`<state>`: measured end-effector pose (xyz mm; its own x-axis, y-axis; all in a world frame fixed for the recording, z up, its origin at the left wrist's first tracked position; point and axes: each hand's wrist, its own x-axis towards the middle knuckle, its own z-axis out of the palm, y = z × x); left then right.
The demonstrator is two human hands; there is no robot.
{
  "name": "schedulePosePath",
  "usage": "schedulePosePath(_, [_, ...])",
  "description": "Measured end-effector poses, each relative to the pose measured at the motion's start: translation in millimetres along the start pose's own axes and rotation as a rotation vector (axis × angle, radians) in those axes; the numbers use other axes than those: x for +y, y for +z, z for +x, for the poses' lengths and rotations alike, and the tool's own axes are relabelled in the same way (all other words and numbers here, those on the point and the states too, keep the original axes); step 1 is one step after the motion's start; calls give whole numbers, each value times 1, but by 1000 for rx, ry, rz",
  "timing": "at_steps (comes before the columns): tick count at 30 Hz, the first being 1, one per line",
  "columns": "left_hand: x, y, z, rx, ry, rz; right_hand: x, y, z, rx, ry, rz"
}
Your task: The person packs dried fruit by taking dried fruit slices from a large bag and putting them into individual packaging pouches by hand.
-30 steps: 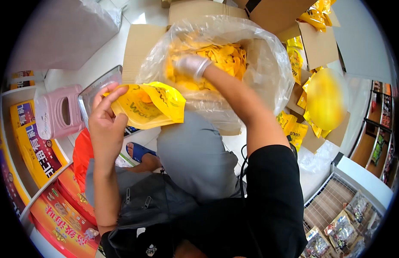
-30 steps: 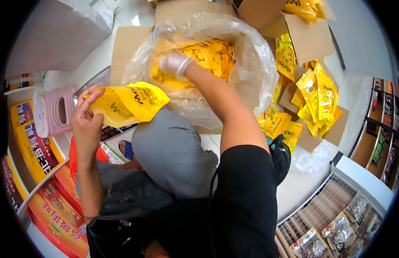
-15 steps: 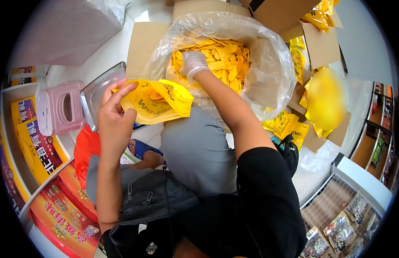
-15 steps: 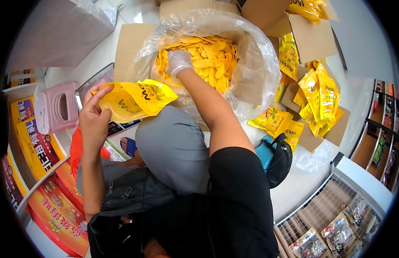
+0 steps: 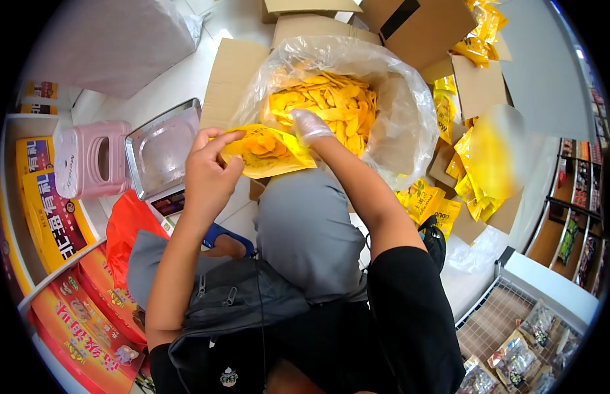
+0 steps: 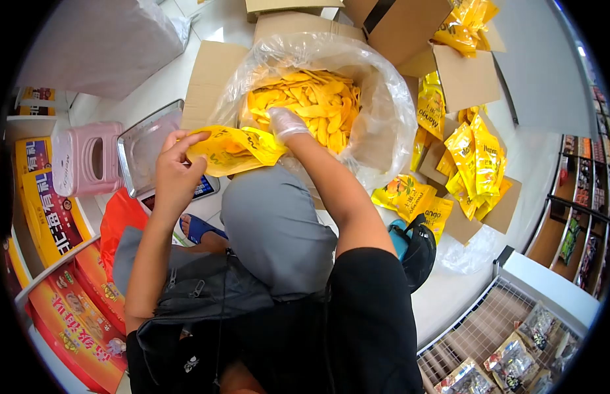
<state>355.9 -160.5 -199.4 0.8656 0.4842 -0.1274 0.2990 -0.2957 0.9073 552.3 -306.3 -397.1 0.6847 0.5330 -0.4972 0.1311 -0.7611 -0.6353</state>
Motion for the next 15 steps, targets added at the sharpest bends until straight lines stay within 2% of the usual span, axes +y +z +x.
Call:
schedulePosePath(1, [0,1,1,-33,35,-7,-16,-11,-11,-11,45,117])
schedulePosePath(3, [3,-1,0,-87,4,26,-45,-50,-52,189,-103,-171])
schedulePosePath(5, [2,2,2,-129,43,-38,-54,-78,-76,149,-197,767])
schedulePosePath(7, [6,8,9,-140,66,-39,-89,-117,-121,111,-310,1042])
schedulePosePath(8, [10,11,11,-170,79,-21,-109,-125,-144,101,-450,1209])
schedulePosePath(9, [15,14,14,-162,83,-29,-117,-126,-157,121,-471,1266])
schedulePosePath(15, [14,28,27,-193,138,-145,-140,-105,-183,89,-495,957])
